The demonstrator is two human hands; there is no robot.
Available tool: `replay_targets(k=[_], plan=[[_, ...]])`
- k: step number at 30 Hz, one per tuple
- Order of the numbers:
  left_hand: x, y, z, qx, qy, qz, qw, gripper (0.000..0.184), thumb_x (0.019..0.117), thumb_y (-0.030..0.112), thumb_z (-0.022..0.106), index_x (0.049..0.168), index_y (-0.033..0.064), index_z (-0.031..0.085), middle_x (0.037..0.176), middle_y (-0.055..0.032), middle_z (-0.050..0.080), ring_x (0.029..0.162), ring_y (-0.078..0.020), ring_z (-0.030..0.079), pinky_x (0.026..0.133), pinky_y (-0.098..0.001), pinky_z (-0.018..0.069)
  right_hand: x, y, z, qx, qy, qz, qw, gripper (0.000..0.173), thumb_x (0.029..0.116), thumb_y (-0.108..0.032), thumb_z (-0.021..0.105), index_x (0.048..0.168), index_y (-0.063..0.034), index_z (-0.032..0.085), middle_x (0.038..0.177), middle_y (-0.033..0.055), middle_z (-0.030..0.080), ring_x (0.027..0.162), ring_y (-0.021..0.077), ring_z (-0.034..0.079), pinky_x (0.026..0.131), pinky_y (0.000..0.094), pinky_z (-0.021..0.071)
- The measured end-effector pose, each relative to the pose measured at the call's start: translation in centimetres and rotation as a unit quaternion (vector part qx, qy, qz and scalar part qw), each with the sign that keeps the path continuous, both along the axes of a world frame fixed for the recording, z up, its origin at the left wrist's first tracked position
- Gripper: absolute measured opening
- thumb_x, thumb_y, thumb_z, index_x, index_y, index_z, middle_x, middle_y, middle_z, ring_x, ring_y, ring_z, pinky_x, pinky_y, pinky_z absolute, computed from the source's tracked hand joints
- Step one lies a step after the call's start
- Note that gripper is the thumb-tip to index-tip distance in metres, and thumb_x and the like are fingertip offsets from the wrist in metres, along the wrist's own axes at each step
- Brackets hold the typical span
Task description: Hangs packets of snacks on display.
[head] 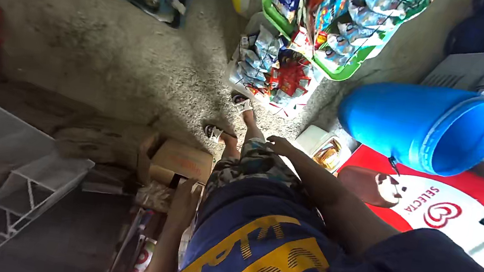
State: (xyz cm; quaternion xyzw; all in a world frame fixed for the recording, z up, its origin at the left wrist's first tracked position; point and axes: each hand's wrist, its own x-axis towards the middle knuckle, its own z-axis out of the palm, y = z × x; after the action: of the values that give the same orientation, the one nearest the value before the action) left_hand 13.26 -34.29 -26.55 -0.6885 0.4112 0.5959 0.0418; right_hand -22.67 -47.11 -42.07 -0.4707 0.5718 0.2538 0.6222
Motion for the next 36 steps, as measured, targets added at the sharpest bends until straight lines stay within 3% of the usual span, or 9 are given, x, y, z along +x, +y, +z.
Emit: replay_targets(k=[8,12,15,18,23,26,31,36], plan=[[-2.8,-1.9,-1.9,0.070,-0.036,0.064,0.995,0.046,0.1073,0.026,0.051,0.143,-0.0024,0.053,0.143,-0.0269,0.055,0.128,-0.0380,0.058,0.109,-0.0525,0.0465,-3.9,-12.1,-7.5,-0.086,0.076,-0.047,0.992,0.038,0.1081,-0.019,0.047,0.134,0.0036,0.062,0.132,0.0278,0.063,0.127,0.0440,0.059,0.109,0.0612,0.0430],[-4.9,-2.8,-2.9,0.113,-0.025,0.057,0.992,0.043,0.1059,0.021,0.054,0.141,-0.0036,0.054,0.138,-0.0269,0.058,0.121,-0.0360,0.063,0.105,-0.0504,0.0512,-4.7,-15.9,-9.9,-0.094,0.123,-0.085,0.984,0.040,0.1074,-0.019,0.047,0.138,0.0026,0.058,0.136,0.0296,0.060,0.129,0.0462,0.056,0.109,0.0629,0.0419],[-5.5,-2.7,-3.5,0.109,-0.011,0.070,0.992,0.043,0.1045,0.020,0.055,0.140,-0.0049,0.056,0.139,-0.0270,0.058,0.128,-0.0372,0.059,0.111,-0.0494,0.0462,-5.2,-17.1,-11.4,-0.094,0.187,-0.103,0.972,0.036,0.1029,-0.012,0.053,0.134,0.0048,0.060,0.134,0.0323,0.059,0.128,0.0492,0.056,0.107,0.0650,0.0428],[-5.6,-2.6,-3.8,0.119,-0.022,0.093,0.988,0.042,0.1040,0.017,0.056,0.140,-0.0040,0.057,0.138,-0.0265,0.059,0.127,-0.0376,0.060,0.109,-0.0494,0.0473,-4.8,-18.1,-12.4,-0.084,0.269,-0.135,0.950,0.034,0.0984,-0.006,0.058,0.128,0.0103,0.060,0.134,0.0343,0.058,0.128,0.0494,0.056,0.103,0.0650,0.0452],[-5.4,-2.8,-3.9,0.122,-0.054,0.109,0.985,0.040,0.1036,0.015,0.056,0.138,-0.0053,0.058,0.137,-0.0267,0.060,0.125,-0.0383,0.062,0.108,-0.0493,0.0485,-5.0,-19.0,-15.2,-0.090,0.327,-0.173,0.925,0.041,0.0958,-0.010,0.063,0.132,0.0070,0.059,0.135,0.0322,0.058,0.127,0.0480,0.057,0.099,0.0648,0.0484],[-5.6,-3.6,-3.9,0.131,-0.061,0.119,0.982,0.038,0.1034,0.014,0.056,0.136,-0.0060,0.059,0.136,-0.0271,0.061,0.125,-0.0386,0.061,0.107,-0.0500,0.0483,-4.9,-20.4,-15.6,-0.084,0.349,-0.184,0.915,0.039,0.0991,-0.009,0.058,0.136,0.0039,0.058,0.143,0.0287,0.054,0.132,0.0450,0.054,0.101,0.0632,0.0484],[-5.8,-3.7,-4.3,0.133,-0.054,0.141,0.979,0.038,0.1037,0.015,0.055,0.136,-0.0052,0.060,0.137,-0.0262,0.060,0.126,-0.0360,0.061,0.107,-0.0475,0.0488,-4.8,-21.4,-16.6,-0.045,0.400,-0.198,0.894,0.033,0.0988,-0.018,0.060,0.125,0.0009,0.065,0.134,0.0257,0.062,0.125,0.0428,0.060,0.094,0.0616,0.0513],[-5.8,-3.9,-4.7,0.131,-0.044,0.139,0.981,0.040,0.1031,0.016,0.054,0.136,-0.0059,0.059,0.136,-0.0253,0.062,0.124,-0.0352,0.062,0.106,-0.0466,0.0497,-5.0,-21.3,-17.2,-0.051,0.387,-0.217,0.895,0.039,0.0995,-0.022,0.062,0.128,0.0034,0.063,0.135,0.0274,0.061,0.127,0.0442,0.058,0.098,0.0625,0.0492]])
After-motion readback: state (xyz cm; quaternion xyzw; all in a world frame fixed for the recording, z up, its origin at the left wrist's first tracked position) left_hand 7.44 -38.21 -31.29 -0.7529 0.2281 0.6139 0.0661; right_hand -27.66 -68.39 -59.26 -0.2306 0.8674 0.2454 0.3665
